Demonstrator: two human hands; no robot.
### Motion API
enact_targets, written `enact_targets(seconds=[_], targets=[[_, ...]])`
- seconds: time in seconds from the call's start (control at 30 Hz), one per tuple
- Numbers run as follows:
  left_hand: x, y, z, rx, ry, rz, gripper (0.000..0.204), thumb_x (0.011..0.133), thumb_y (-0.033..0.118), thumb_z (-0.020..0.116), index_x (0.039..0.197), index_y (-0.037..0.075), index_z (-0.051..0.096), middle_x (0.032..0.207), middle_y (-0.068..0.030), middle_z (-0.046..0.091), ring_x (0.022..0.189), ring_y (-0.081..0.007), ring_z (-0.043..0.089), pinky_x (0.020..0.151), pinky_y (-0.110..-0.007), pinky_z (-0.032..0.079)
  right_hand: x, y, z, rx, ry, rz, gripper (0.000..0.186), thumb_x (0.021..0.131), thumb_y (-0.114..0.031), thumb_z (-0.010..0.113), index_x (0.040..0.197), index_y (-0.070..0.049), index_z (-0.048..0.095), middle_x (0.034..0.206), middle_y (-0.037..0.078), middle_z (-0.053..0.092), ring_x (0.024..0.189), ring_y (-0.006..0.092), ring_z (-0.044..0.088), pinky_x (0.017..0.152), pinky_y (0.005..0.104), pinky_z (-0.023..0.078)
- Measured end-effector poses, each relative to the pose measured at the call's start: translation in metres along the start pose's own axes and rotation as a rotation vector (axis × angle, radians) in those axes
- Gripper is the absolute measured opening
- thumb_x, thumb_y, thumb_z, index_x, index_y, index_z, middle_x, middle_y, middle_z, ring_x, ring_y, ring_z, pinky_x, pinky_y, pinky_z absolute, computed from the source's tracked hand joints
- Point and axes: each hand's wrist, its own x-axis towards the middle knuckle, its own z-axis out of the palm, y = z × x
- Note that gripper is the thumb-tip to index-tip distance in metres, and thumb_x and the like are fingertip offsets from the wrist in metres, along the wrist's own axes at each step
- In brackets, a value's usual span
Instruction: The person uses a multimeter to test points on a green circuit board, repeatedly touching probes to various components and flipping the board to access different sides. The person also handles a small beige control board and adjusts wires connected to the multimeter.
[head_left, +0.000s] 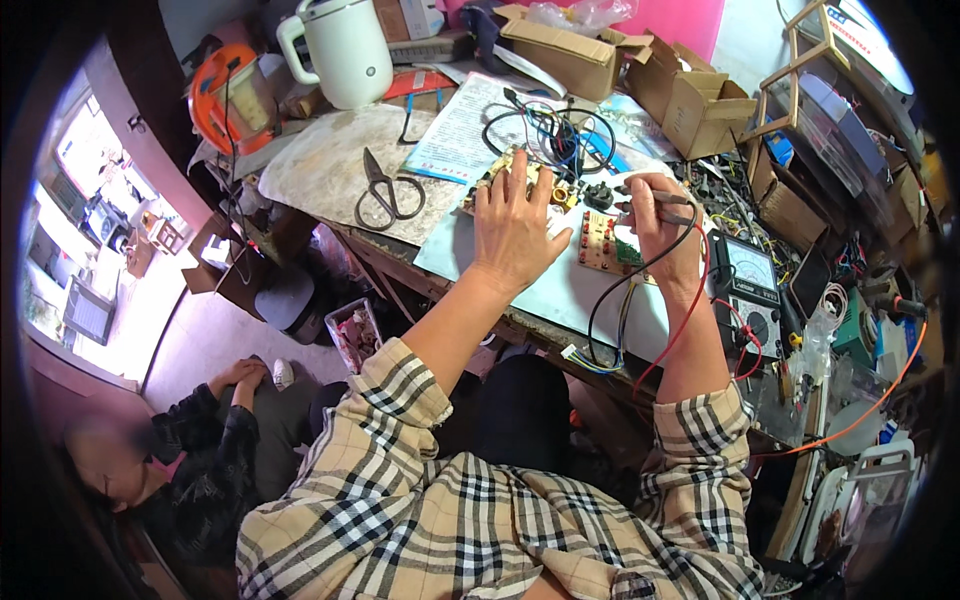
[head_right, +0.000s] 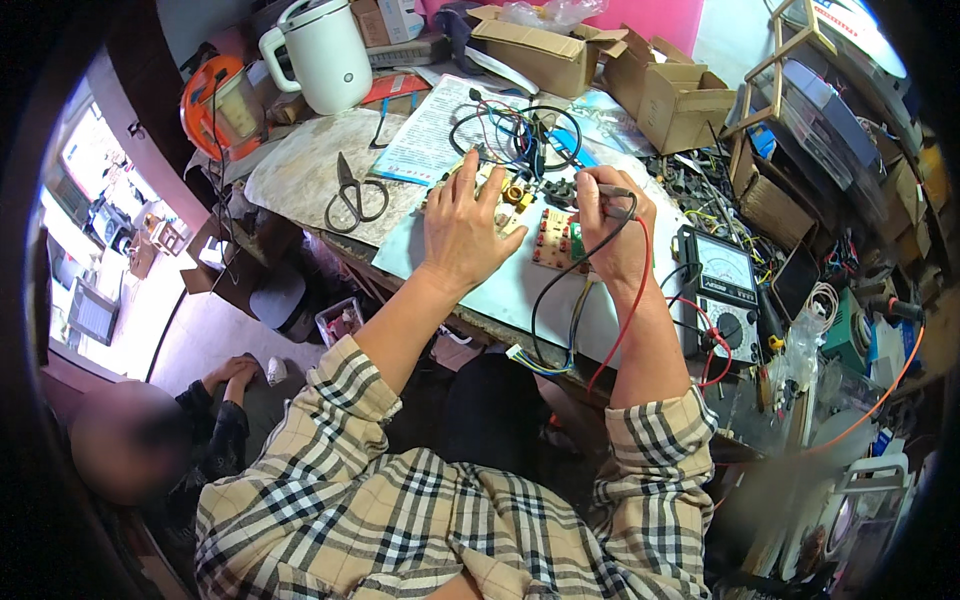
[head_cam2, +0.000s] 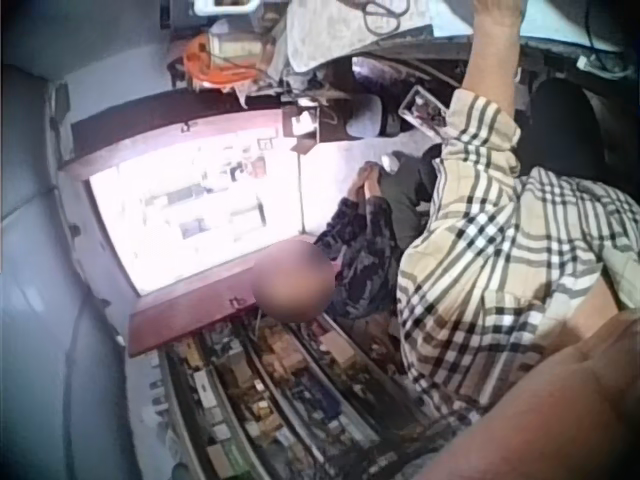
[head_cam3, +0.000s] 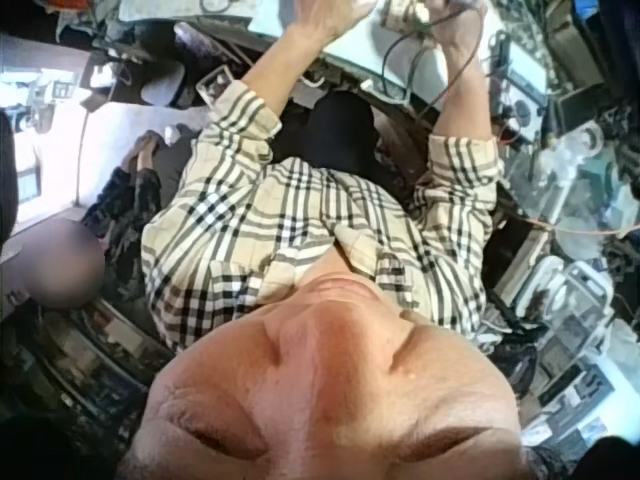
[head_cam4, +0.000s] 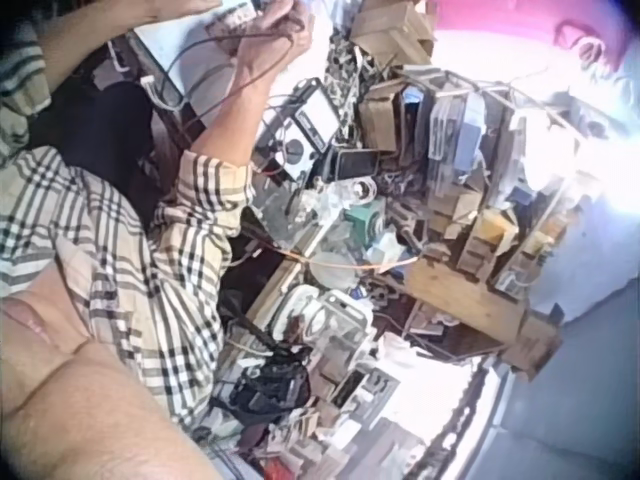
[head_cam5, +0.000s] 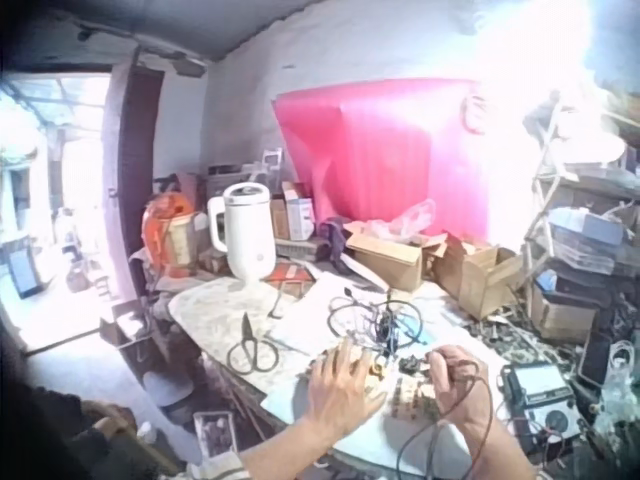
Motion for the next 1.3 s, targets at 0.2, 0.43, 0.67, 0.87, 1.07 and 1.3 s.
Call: enact_targets(seconds=[0.2, 0.43, 0.67, 0.87, 1.07, 1.3], targets=[[-0.006, -0.001, -0.001, 0.017, 0.065, -0.001, 0.087, 0.065, 0.038, 0.086, 0.137, 0.005, 0.050, 0.147, -0.0226, 0.038, 0.125, -0.0373, 0.048, 0.104, -0.048, 0.039, -0.007, -0.014, 0.008, 0.255, -0.002, 0.104, 0.018, 0.098, -0.015, 0.060, 0.103, 0.001, 0.064, 0.083, 0.005, 0.065, 0.066, 0.0116, 0.064, 0.058, 0.0246, 0.055], [-0.008, -0.004, -0.009, -0.013, 0.078, 0.049, 0.093, 0.062, 0.036, 0.088, 0.140, 0.006, 0.047, 0.149, -0.0207, 0.035, 0.127, -0.0375, 0.046, 0.101, -0.048, 0.039, -0.002, 0.003, 0.010, 0.571, -0.040, 0.333, 0.025, 0.100, -0.026, 0.058, 0.100, -0.002, 0.064, 0.079, 0.005, 0.065, 0.063, 0.0108, 0.065, 0.053, 0.0232, 0.049], [-0.006, -0.009, -0.012, -0.052, 0.092, 0.141, 0.091, 0.058, 0.032, 0.090, 0.135, 0.006, 0.049, 0.148, -0.0205, 0.037, 0.128, -0.0370, 0.045, 0.101, -0.048, 0.039, -0.004, 0.009, 0.014, 0.689, -0.063, 0.468, 0.027, 0.102, -0.029, 0.054, 0.100, -0.004, 0.063, 0.078, 0.005, 0.064, 0.065, 0.0116, 0.065, 0.057, 0.0245, 0.051], [-0.006, -0.015, -0.017, 0.006, 0.072, 0.206, 0.092, 0.058, 0.030, 0.090, 0.137, 0.009, 0.047, 0.146, -0.0165, 0.040, 0.131, -0.0323, 0.044, 0.106, -0.044, 0.039, -0.006, 0.000, 0.018, 0.579, -0.106, 0.399, 0.026, 0.101, -0.030, 0.056, 0.096, -0.006, 0.064, 0.079, 0.002, 0.063, 0.065, 0.0097, 0.062, 0.060, 0.0230, 0.049], [-0.008, -0.014, -0.019, -0.003, 0.079, 0.196, 0.091, 0.058, 0.030, 0.090, 0.137, 0.009, 0.048, 0.145, -0.0161, 0.042, 0.130, -0.0313, 0.046, 0.105, -0.044, 0.039, -0.006, -0.003, 0.015, 0.541, -0.102, 0.376, 0.025, 0.101, -0.029, 0.057, 0.097, -0.005, 0.065, 0.080, 0.003, 0.063, 0.065, 0.0105, 0.062, 0.060, 0.0243, 0.051], [-0.007, -0.014, -0.016, -0.027, 0.092, 0.210, 0.091, 0.057, 0.031, 0.090, 0.136, 0.008, 0.050, 0.144, -0.0185, 0.044, 0.126, -0.0350, 0.049, 0.100, -0.047, 0.040, -0.007, 0.002, 0.021, 0.569, -0.203, 0.341, 0.027, 0.101, -0.028, 0.056, 0.099, -0.003, 0.065, 0.081, 0.004, 0.065, 0.066, 0.0114, 0.064, 0.055, 0.0243, 0.049]])
